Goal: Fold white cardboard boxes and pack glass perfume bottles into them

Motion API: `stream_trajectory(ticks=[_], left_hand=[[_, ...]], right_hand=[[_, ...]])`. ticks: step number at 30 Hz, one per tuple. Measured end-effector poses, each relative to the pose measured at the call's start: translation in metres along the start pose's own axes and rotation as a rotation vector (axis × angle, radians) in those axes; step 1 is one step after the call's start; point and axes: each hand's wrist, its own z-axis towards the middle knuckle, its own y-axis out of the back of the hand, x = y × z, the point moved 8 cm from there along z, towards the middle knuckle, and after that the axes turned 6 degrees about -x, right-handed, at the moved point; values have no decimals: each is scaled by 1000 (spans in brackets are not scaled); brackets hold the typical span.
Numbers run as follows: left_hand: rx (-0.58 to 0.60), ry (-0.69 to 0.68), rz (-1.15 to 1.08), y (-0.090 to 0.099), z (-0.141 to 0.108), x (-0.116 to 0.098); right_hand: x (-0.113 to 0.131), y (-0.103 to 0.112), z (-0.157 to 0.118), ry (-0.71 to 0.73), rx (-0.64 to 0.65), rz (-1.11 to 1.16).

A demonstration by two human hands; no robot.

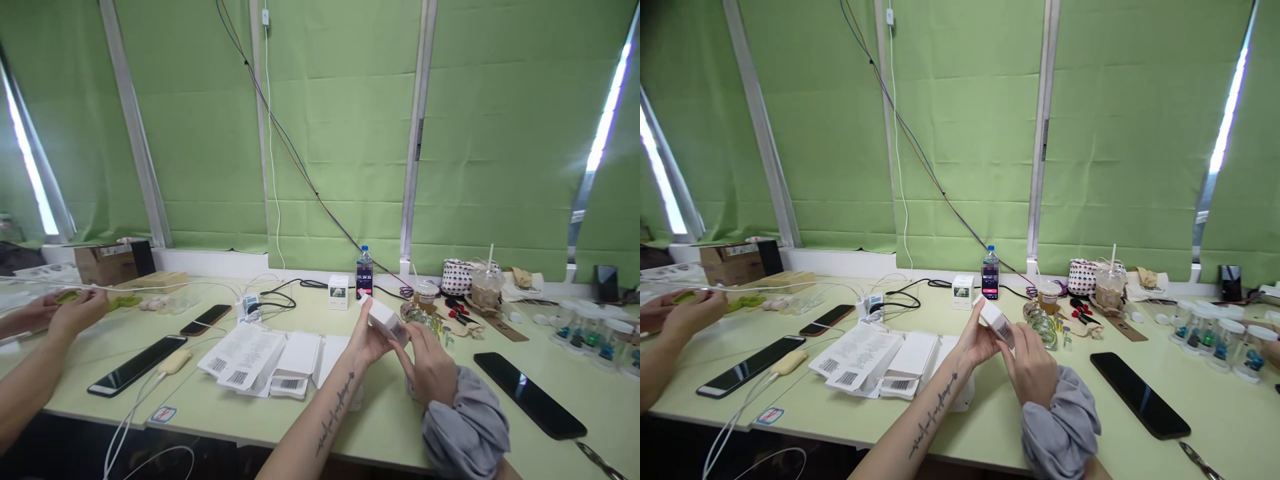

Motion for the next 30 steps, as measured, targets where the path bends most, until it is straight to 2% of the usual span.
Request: stream_trajectory(ticks=[4, 7, 11, 14, 19, 23, 26, 30], left_hand=[[-93, -86, -106, 8, -3, -6], [-161, -174, -135, 16, -5, -12], [-227, -285, -127, 21, -8, -20], [-286, -362, -134, 25, -7, -25], [-375, -506, -99, 36, -7, -33], [-351, -582, 57, 39, -9, -44], [-321, -594, 256, 41, -8, -71], [-362, -545, 614, 57, -2, -140]], right_hand=[[-6, -12, 4, 29, -75, 15], [-13, -22, 7, 17, -26, 98], [-16, -29, 9, -72, 39, 168], [-21, -30, 7, -193, 13, 170], [-38, -43, 1, -494, -3, 390], [-38, -53, 1, -559, 93, 505], [-35, -56, 1, -535, 219, 515], [-49, -49, 0, -488, 373, 390]])
